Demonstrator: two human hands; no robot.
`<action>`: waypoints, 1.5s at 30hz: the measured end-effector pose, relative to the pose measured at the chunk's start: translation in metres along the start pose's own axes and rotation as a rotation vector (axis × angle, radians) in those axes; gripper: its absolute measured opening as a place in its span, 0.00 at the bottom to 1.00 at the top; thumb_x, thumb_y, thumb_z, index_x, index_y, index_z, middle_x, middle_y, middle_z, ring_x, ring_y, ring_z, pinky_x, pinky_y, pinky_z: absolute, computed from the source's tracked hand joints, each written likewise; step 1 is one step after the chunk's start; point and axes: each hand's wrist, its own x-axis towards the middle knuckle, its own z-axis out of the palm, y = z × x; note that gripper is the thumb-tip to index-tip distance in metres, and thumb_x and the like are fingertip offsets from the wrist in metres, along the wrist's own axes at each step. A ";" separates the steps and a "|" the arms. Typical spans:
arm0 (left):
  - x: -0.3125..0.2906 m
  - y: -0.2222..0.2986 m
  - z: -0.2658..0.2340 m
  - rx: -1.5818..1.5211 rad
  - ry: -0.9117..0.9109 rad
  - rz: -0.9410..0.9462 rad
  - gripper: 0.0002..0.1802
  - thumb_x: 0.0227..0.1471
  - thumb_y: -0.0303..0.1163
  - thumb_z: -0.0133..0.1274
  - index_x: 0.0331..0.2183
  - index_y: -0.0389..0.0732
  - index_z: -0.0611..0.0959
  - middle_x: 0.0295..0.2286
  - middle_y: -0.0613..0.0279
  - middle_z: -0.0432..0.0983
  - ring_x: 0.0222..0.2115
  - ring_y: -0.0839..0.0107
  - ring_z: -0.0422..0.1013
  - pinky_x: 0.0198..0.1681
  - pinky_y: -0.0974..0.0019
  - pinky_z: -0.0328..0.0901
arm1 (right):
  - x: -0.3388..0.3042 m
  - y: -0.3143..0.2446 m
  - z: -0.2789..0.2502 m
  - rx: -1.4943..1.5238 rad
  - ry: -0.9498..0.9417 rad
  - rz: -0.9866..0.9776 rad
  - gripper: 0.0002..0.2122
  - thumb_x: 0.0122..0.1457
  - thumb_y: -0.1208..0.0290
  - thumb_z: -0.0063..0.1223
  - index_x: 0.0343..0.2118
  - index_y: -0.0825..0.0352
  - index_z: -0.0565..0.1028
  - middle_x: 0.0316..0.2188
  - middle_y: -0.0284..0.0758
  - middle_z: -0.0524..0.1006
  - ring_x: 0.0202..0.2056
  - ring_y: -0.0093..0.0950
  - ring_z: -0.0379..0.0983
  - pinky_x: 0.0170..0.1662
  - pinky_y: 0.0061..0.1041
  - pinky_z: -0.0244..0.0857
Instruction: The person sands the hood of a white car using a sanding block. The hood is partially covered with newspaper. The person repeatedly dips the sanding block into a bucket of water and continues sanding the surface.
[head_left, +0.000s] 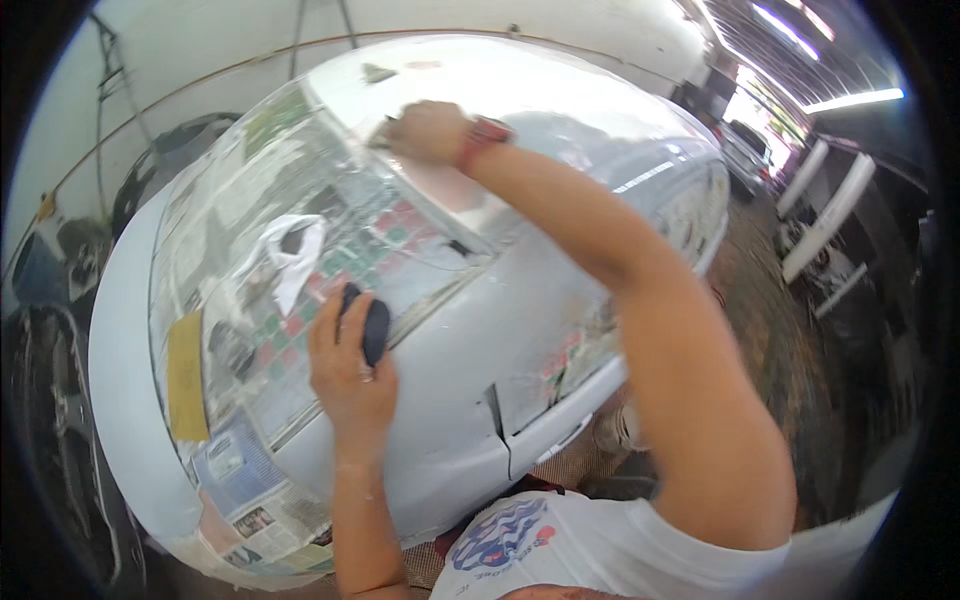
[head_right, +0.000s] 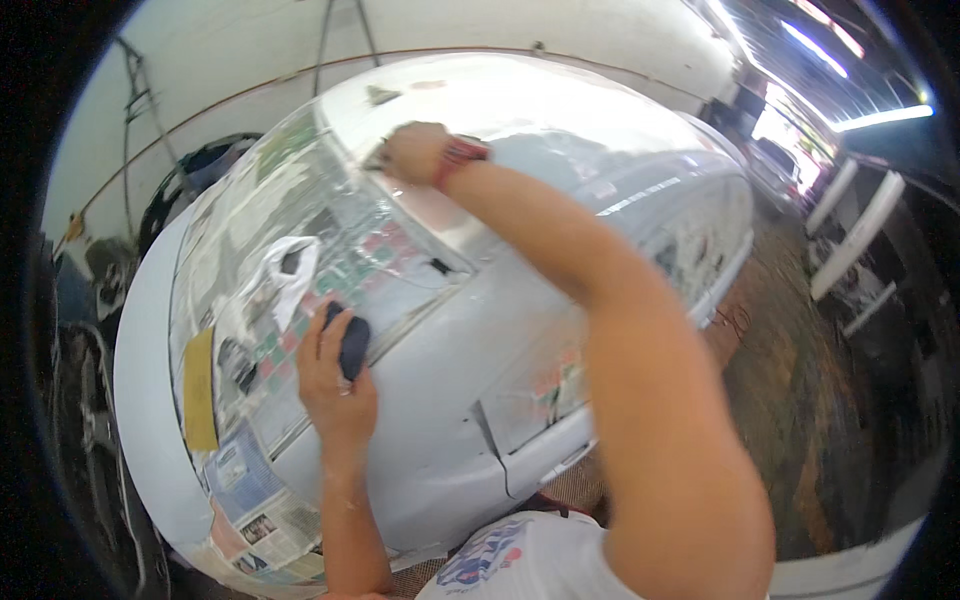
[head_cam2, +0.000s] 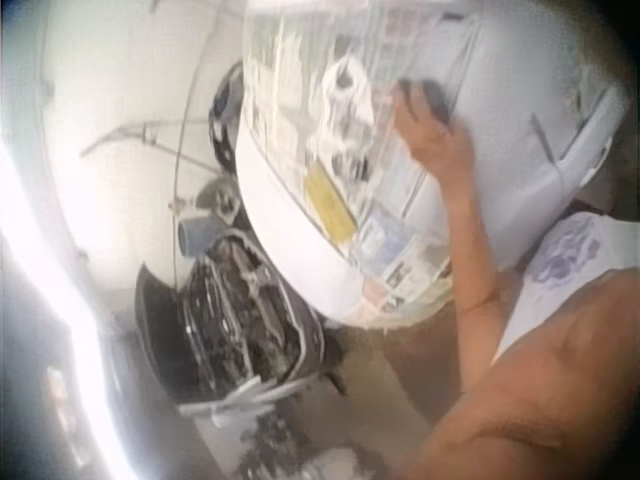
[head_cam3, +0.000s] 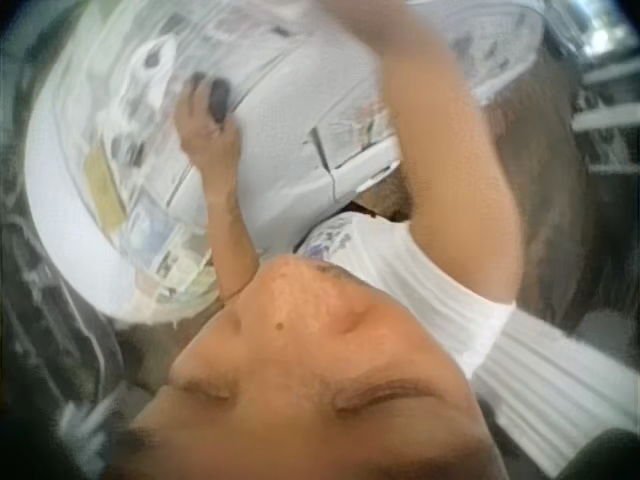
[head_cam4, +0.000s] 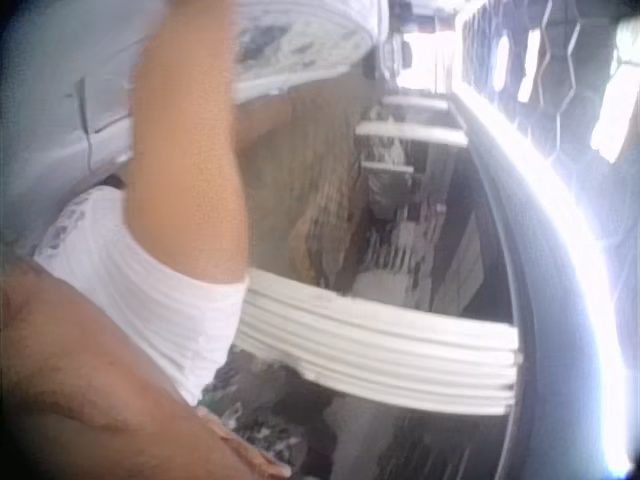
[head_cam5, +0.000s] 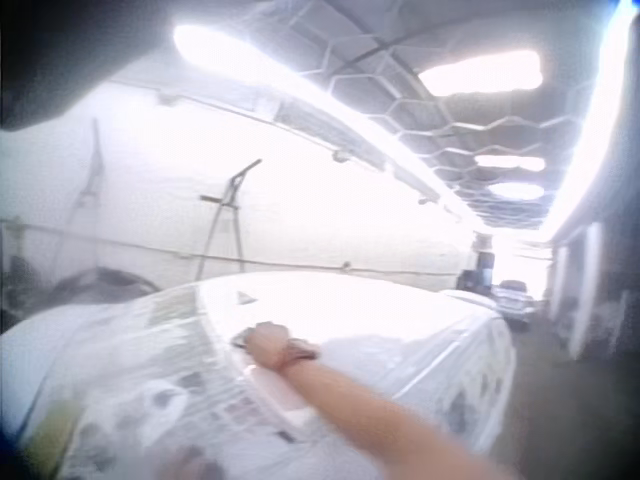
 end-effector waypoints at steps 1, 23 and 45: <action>0.003 -0.003 -0.006 0.026 0.015 0.006 0.32 0.46 0.14 0.58 0.55 0.44 0.84 0.60 0.51 0.76 0.59 0.46 0.73 0.63 0.51 0.67 | -0.022 -0.018 -0.011 0.012 0.068 -0.049 0.14 0.66 0.53 0.53 0.44 0.51 0.88 0.44 0.39 0.85 0.48 0.41 0.82 0.51 0.44 0.77; 0.008 -0.009 0.001 0.016 0.087 0.037 0.33 0.43 0.15 0.60 0.53 0.46 0.85 0.58 0.53 0.77 0.57 0.45 0.74 0.59 0.49 0.71 | 0.035 -0.031 -0.009 -0.095 0.015 0.074 0.16 0.66 0.55 0.58 0.51 0.53 0.86 0.47 0.42 0.83 0.53 0.42 0.80 0.53 0.45 0.77; 0.009 -0.005 0.001 0.016 0.079 0.040 0.32 0.44 0.17 0.62 0.54 0.46 0.86 0.59 0.53 0.77 0.58 0.46 0.73 0.60 0.49 0.71 | -0.022 -0.017 -0.024 -0.059 0.038 -0.059 0.17 0.68 0.58 0.54 0.56 0.52 0.83 0.49 0.40 0.81 0.55 0.41 0.78 0.55 0.44 0.75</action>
